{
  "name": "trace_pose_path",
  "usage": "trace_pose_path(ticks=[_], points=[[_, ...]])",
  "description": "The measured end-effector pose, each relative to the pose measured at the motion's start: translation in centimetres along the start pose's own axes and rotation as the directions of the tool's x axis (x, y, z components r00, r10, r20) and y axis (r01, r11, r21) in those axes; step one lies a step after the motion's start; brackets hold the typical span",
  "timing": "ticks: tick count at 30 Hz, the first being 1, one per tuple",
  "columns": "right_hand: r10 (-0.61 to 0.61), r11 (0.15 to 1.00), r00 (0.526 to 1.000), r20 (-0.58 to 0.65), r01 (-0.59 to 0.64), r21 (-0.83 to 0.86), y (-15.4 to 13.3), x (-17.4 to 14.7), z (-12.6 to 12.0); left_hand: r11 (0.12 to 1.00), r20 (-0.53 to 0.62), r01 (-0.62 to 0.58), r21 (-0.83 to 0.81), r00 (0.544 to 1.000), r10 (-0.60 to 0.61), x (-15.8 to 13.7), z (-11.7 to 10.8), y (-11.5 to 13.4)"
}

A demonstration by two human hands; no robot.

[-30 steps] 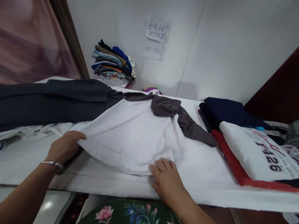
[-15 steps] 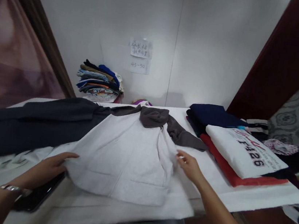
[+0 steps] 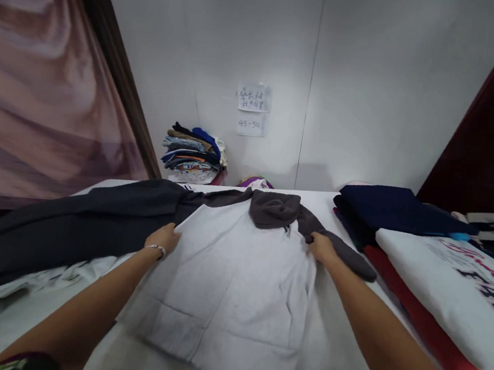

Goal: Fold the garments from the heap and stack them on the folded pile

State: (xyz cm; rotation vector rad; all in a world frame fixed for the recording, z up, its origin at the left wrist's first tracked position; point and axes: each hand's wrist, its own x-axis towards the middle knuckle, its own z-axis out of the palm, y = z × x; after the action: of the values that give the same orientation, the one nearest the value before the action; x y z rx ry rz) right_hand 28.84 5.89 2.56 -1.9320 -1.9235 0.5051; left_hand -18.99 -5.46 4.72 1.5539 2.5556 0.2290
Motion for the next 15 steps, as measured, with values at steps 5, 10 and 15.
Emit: trace_pose_path(ticks=[5,10,15], points=[[0.072,0.997,0.964,-0.258,-0.078,-0.014,3.4,4.2,-5.7,0.985,0.161,-0.112,-0.134,0.978,0.133,-1.4,1.1,0.7],[0.267,0.958,0.955,-0.129,-0.249,0.139,7.5,3.7,-3.4,0.967,0.216,-0.083,-0.241,0.967,0.136,-3.8,2.5,0.2],[0.294,0.827,0.942,-0.163,-0.165,0.537,8.7,-3.0,-0.9,0.691,0.325,0.198,-0.695,0.944,0.056,-6.7,2.8,-1.7]])
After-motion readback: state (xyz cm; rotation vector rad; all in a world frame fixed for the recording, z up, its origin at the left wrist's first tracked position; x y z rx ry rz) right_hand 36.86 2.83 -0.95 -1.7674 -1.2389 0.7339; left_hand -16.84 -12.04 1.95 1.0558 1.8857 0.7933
